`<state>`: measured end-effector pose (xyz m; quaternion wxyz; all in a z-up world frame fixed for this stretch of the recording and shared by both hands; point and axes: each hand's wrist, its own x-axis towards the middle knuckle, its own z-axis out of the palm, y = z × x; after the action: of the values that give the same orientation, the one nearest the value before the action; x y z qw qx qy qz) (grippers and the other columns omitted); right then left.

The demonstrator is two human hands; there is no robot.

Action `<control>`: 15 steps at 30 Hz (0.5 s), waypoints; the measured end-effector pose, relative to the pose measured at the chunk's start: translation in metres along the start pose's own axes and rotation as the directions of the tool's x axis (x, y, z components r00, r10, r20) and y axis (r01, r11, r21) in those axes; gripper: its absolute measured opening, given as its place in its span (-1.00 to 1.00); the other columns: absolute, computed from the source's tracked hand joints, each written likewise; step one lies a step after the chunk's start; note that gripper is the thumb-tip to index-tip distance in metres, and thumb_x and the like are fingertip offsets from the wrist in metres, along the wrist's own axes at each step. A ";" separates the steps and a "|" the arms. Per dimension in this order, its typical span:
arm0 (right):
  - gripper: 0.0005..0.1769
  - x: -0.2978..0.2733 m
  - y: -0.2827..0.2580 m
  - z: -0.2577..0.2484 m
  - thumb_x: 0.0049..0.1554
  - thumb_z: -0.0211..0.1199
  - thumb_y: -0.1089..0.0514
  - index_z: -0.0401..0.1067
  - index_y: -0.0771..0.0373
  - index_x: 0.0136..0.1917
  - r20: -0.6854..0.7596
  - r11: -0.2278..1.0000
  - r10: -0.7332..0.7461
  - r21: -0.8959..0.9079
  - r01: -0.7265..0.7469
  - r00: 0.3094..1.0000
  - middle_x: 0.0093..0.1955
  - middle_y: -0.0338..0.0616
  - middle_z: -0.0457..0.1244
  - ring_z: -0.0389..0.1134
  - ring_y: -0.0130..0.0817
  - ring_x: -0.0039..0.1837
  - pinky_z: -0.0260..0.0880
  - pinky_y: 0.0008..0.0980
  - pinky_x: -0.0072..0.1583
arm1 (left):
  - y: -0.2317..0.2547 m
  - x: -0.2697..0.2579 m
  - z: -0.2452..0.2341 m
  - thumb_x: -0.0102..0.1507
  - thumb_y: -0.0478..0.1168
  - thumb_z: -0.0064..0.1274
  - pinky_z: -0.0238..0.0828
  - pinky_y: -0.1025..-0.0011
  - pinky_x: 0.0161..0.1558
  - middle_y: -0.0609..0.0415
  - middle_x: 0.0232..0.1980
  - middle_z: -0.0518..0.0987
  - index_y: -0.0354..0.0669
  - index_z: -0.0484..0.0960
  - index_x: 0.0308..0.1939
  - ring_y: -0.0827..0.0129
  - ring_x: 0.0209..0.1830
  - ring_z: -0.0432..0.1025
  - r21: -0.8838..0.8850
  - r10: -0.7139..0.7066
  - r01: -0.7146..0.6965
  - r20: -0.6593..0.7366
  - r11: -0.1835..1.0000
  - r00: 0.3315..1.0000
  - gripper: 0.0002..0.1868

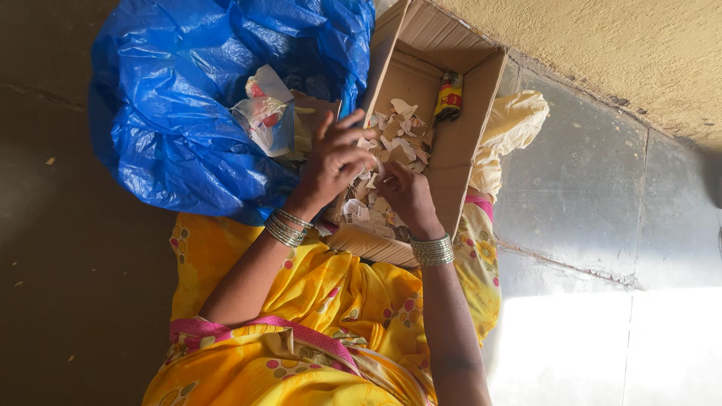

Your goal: The person sits on the floor and sorts small pieces of paper and cardboard from a blue plastic bag into a cardboard box. They handle the items one by one, occasionally tearing larger pieces into smaller fragments before placing them in the box.

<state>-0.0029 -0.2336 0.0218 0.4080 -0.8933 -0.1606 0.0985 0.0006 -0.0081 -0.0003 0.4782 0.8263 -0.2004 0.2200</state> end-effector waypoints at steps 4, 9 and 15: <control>-0.81 0.003 0.043 0.018 0.20 0.33 0.10 0.58 0.14 0.08 0.100 0.852 0.131 -0.520 -0.060 0.986 -0.13 -0.06 0.46 0.50 -0.19 -0.15 0.47 -0.26 -0.03 | -0.005 -0.003 -0.008 0.46 -0.17 0.12 -0.02 0.21 0.63 0.16 0.51 0.40 -0.02 0.58 0.08 0.29 0.67 0.12 -0.278 -0.294 0.193 -0.389 0.941 0.873 -0.86; -0.62 -0.007 0.076 0.028 -0.08 0.50 0.08 0.51 0.24 -0.02 0.466 0.932 0.095 -0.352 0.086 0.880 -0.13 -0.02 0.43 0.47 -0.08 -0.16 0.46 -0.14 -0.14 | 0.005 -0.003 -0.022 0.52 -0.07 0.01 -0.31 0.03 0.71 -0.12 0.72 -0.16 -0.20 0.10 0.58 0.00 0.76 -0.26 -0.374 -0.419 0.234 -0.559 0.898 0.716 -0.34; -0.83 0.000 0.092 0.036 0.01 0.40 0.19 0.56 0.17 -0.08 0.592 0.960 0.166 -0.279 0.007 0.788 -0.13 -0.11 0.45 0.49 -0.27 -0.18 0.51 -0.23 -0.13 | 0.004 -0.001 -0.016 0.47 -0.10 0.05 -0.24 0.00 0.68 -0.09 0.65 0.15 -0.07 0.42 0.45 -0.01 0.73 -0.12 -0.117 -0.271 0.245 -0.460 0.962 0.846 -0.53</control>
<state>0.0051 -0.2648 -0.0716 0.2060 -0.8660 -0.2571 0.3762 -0.0051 0.0046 0.0095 0.5596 0.7541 0.0290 0.3425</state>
